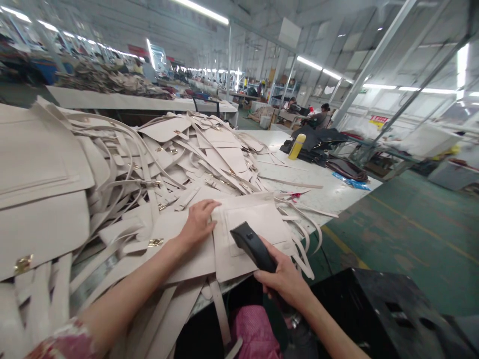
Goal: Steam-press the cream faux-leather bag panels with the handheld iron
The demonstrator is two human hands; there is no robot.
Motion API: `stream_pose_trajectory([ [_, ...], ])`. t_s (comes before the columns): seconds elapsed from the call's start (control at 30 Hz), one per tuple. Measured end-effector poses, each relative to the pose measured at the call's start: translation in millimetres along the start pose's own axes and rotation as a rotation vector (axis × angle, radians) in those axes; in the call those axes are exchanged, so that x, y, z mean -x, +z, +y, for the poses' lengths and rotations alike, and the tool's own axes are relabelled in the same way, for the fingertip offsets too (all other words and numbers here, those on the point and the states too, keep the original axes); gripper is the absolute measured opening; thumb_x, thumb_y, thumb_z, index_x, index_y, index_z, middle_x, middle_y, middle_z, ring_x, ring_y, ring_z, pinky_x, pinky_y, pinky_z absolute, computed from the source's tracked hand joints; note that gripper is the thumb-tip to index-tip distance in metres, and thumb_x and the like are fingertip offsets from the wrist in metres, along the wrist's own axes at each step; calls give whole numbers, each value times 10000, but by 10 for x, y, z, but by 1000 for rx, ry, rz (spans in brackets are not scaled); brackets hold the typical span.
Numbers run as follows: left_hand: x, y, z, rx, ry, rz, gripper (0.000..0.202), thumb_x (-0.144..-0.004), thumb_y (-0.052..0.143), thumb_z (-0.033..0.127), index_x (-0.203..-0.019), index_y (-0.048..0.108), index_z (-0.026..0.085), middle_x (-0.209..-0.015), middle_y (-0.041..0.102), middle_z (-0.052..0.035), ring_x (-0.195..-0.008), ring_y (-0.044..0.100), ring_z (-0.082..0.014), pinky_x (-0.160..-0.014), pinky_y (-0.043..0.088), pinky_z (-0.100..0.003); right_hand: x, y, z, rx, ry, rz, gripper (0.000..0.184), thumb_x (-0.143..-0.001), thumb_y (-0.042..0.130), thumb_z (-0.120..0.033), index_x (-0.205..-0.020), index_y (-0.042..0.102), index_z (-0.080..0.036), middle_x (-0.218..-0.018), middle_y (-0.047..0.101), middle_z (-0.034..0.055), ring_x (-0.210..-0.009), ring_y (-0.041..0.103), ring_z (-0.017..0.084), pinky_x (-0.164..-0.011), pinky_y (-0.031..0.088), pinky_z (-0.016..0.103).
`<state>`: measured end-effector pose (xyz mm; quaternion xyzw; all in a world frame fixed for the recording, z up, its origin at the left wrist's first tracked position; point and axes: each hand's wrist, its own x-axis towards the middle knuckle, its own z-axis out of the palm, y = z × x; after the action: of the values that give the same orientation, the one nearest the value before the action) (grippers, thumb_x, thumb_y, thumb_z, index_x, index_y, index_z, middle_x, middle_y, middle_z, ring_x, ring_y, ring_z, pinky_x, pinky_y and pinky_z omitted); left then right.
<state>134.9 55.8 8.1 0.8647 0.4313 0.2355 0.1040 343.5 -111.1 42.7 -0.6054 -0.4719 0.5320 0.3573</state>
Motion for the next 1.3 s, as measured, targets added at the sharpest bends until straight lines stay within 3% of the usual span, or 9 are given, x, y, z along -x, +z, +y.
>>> stream_pose_trajectory([
  [0.13,570,-162,275,71,404,-349,434,-638,489,81,-1009,563,295,-1138,528,7,-1188,342,-224,-1020,97,-395,293,-117,214,-18,25,21,771,-665,526,-108,-1369,234,-231,-550,569,-59,-363,453,90,-352,401,179],
  [0.27,822,-65,401,41,319,-271,286,-679,489,73,-900,576,234,-1020,552,-26,-1083,409,-208,-975,190,-381,499,-53,303,-31,1,-107,758,-610,520,-28,-1312,361,-265,-720,588,-43,-447,434,66,-404,355,154],
  [0.47,769,115,422,55,270,-162,110,-740,507,142,-761,589,211,-865,553,-13,-906,451,-180,-883,290,-348,469,93,210,-59,-49,-255,767,-553,514,11,-1261,437,-271,-745,553,-69,-450,314,33,-390,239,136],
  [0.63,731,172,353,133,205,-105,132,-733,518,125,-665,599,202,-793,576,11,-847,477,-156,-827,299,-324,300,65,191,-158,-70,-268,746,-572,534,-19,-1266,424,-267,-659,540,-73,-406,363,39,-387,313,145],
  [0.8,693,167,348,201,180,-166,112,-710,574,139,-650,622,221,-775,614,32,-891,486,-160,-867,262,-328,344,-59,256,-235,-50,-205,773,-606,521,-29,-1322,336,-252,-598,555,-73,-400,418,67,-392,362,165],
  [1.0,614,152,392,208,70,-246,128,-688,550,143,-648,641,224,-740,624,26,-895,498,-168,-890,246,-336,428,66,232,-146,-92,-254,744,-558,527,9,-1251,457,-252,-813,599,-53,-454,341,35,-398,271,134],
  [1.13,479,107,438,194,-65,-279,121,-667,533,179,-632,648,193,-683,623,13,-785,531,-167,-867,267,-352,375,133,102,-37,-211,-90,741,-574,539,-9,-1265,448,-261,-1011,600,-26,-743,533,124,-646,424,190],
  [1.2,404,92,465,208,-90,-303,133,-657,531,192,-622,659,188,-656,629,11,-750,543,-162,-838,294,-333,394,107,87,35,-263,27,738,-594,533,-24,-1287,423,-253,-1109,572,-11,-936,522,170,-817,401,237],
  [1.3,316,102,501,238,-106,-347,164,-633,521,173,-631,685,183,-620,636,7,-680,553,-147,-746,344,-278,486,72,186,145,-241,78,739,-613,511,-49,-1316,382,-237,-970,622,-3,-727,560,146,-641,442,207],
])
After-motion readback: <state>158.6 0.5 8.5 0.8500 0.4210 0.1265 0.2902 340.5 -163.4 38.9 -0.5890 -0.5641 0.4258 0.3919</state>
